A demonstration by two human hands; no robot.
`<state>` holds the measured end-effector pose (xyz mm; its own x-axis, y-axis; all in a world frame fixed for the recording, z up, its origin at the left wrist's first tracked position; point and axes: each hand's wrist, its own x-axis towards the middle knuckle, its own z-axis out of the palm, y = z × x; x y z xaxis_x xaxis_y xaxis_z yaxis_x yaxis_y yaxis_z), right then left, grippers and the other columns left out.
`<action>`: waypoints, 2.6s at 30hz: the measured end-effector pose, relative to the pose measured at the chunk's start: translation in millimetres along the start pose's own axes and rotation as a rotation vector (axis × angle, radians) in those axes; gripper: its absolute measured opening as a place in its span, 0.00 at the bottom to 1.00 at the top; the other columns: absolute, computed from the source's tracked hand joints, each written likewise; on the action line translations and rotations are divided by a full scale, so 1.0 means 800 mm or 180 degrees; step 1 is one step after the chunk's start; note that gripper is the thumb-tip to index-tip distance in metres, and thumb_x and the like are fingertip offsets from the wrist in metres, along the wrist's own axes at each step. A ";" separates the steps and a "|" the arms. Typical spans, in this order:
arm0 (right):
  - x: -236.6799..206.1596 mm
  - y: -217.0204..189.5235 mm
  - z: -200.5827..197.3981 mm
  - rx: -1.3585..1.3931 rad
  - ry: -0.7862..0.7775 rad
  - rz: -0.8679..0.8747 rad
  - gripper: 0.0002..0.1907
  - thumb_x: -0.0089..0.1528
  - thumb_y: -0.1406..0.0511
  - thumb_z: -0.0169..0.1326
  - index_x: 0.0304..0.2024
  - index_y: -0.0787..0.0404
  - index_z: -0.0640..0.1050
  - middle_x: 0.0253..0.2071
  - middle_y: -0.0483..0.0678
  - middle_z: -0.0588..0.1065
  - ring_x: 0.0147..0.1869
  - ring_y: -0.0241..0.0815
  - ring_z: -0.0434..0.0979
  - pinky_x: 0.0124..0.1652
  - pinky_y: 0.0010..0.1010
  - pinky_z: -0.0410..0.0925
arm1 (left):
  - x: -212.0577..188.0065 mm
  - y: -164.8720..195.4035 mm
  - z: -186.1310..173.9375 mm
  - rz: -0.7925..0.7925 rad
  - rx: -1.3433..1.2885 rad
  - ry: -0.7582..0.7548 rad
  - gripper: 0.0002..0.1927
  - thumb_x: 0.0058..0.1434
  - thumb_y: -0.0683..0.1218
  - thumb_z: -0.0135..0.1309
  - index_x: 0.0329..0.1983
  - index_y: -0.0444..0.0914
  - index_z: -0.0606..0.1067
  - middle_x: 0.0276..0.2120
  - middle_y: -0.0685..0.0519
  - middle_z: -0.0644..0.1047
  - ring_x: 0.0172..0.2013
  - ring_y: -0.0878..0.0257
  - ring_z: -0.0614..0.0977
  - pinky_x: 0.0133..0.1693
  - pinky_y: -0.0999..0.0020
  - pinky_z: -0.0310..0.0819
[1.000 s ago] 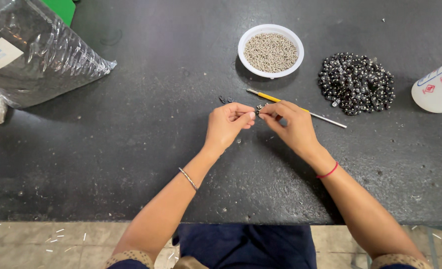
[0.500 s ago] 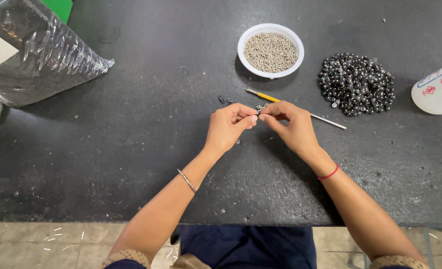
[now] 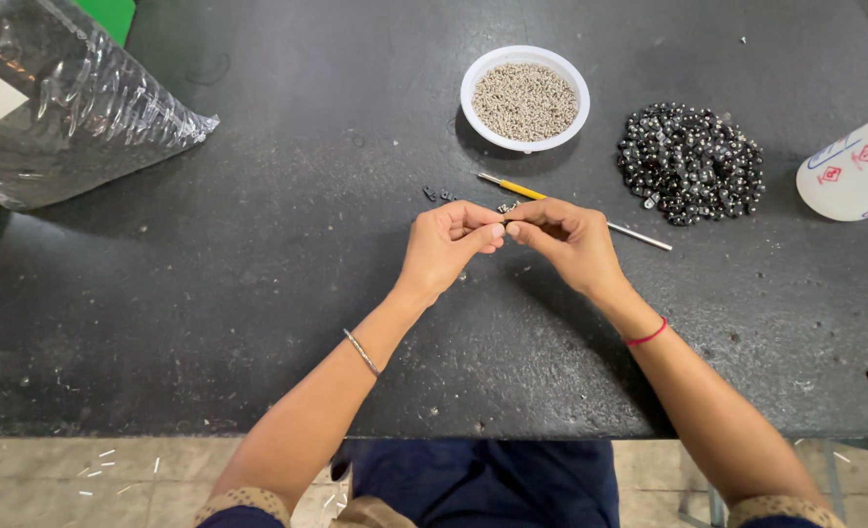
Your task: The person sits at a workbench assembling small black plastic flower-shaped components, pressing small white plastic inserts into each black base by hand and using a yellow-handled awl to adjust the parts. They set each finished piece on the table in a growing pile and reach for the next black base.
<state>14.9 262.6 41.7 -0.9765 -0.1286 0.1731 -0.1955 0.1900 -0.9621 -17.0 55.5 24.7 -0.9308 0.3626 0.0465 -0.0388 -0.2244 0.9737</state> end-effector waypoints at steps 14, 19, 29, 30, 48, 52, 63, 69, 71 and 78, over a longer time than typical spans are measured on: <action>0.007 -0.003 0.009 0.0139 0.0177 0.0098 0.10 0.65 0.69 0.60 0.48 0.65 0.80 0.42 0.44 0.81 0.44 0.30 0.78 0.45 0.23 0.71 | 0.005 0.002 -0.007 -0.0139 -0.0785 -0.0084 0.10 0.67 0.43 0.58 0.48 0.33 0.76 0.43 0.49 0.81 0.45 0.66 0.83 0.52 0.68 0.79; 0.008 -0.009 -0.002 -0.1903 0.0479 -0.0581 0.10 0.64 0.69 0.61 0.47 0.64 0.81 0.43 0.52 0.79 0.41 0.44 0.82 0.43 0.31 0.73 | 0.008 0.011 -0.015 -0.0246 -0.1114 0.0027 0.10 0.67 0.45 0.56 0.48 0.36 0.74 0.43 0.49 0.82 0.45 0.64 0.84 0.51 0.67 0.80; 0.015 -0.003 -0.003 -0.2475 0.0530 -0.0846 0.11 0.61 0.66 0.62 0.46 0.62 0.83 0.39 0.53 0.76 0.41 0.53 0.78 0.41 0.40 0.70 | 0.009 0.002 -0.018 -0.0002 -0.0869 0.0033 0.12 0.66 0.43 0.59 0.50 0.33 0.79 0.43 0.53 0.81 0.43 0.69 0.81 0.50 0.72 0.79; 0.014 -0.002 -0.003 -0.2506 0.0517 -0.0930 0.11 0.61 0.66 0.62 0.45 0.62 0.83 0.38 0.53 0.76 0.42 0.53 0.77 0.42 0.40 0.70 | 0.009 0.001 -0.017 -0.0003 -0.0812 0.0048 0.13 0.66 0.44 0.59 0.50 0.32 0.79 0.42 0.53 0.81 0.42 0.69 0.81 0.49 0.72 0.79; 0.015 0.001 0.002 -0.2517 0.0494 -0.0981 0.06 0.63 0.66 0.61 0.41 0.62 0.82 0.39 0.52 0.76 0.45 0.54 0.77 0.45 0.42 0.70 | 0.011 -0.004 -0.019 0.0536 -0.0315 0.0246 0.05 0.64 0.39 0.62 0.40 0.33 0.79 0.31 0.55 0.80 0.32 0.72 0.77 0.36 0.76 0.74; 0.018 0.005 0.002 -0.2600 0.0516 -0.0933 0.05 0.62 0.67 0.61 0.39 0.62 0.81 0.39 0.52 0.76 0.45 0.54 0.77 0.45 0.43 0.69 | 0.013 -0.001 -0.019 0.0538 -0.0190 0.0275 0.04 0.64 0.39 0.61 0.39 0.33 0.78 0.30 0.56 0.80 0.30 0.72 0.76 0.35 0.76 0.73; 0.009 -0.009 0.013 -0.2620 0.0530 -0.0883 0.07 0.64 0.65 0.62 0.41 0.62 0.81 0.37 0.51 0.75 0.37 0.50 0.77 0.39 0.38 0.70 | 0.013 0.006 -0.025 0.0484 -0.0285 0.0466 0.02 0.66 0.39 0.58 0.39 0.33 0.77 0.29 0.56 0.79 0.30 0.72 0.76 0.34 0.76 0.72; 0.009 -0.011 0.008 -0.1553 0.0609 -0.0613 0.06 0.65 0.68 0.60 0.43 0.64 0.81 0.39 0.46 0.80 0.38 0.35 0.80 0.41 0.27 0.72 | 0.011 0.008 -0.024 0.0254 -0.0190 0.0180 0.08 0.64 0.39 0.59 0.44 0.31 0.79 0.34 0.53 0.82 0.35 0.70 0.81 0.40 0.74 0.77; 0.010 -0.008 0.006 -0.0773 0.0612 -0.0147 0.07 0.66 0.68 0.60 0.43 0.66 0.81 0.37 0.45 0.80 0.39 0.31 0.79 0.41 0.23 0.72 | 0.009 0.005 -0.021 0.0027 -0.0134 0.0131 0.10 0.64 0.40 0.59 0.47 0.30 0.80 0.36 0.51 0.83 0.36 0.68 0.83 0.42 0.73 0.79; 0.005 0.000 0.008 -0.0075 0.0371 -0.0087 0.06 0.66 0.69 0.59 0.43 0.67 0.80 0.37 0.43 0.80 0.40 0.29 0.77 0.43 0.21 0.72 | 0.007 -0.003 -0.010 -0.0022 -0.0105 0.0024 0.12 0.63 0.40 0.60 0.49 0.30 0.80 0.40 0.51 0.84 0.39 0.69 0.83 0.43 0.73 0.79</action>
<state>11.7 255.6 40.9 -0.9744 -0.0203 0.2237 -0.2229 0.2108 -0.9518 -24.7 50.7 21.0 -0.9331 0.3575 0.0381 -0.0570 -0.2518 0.9661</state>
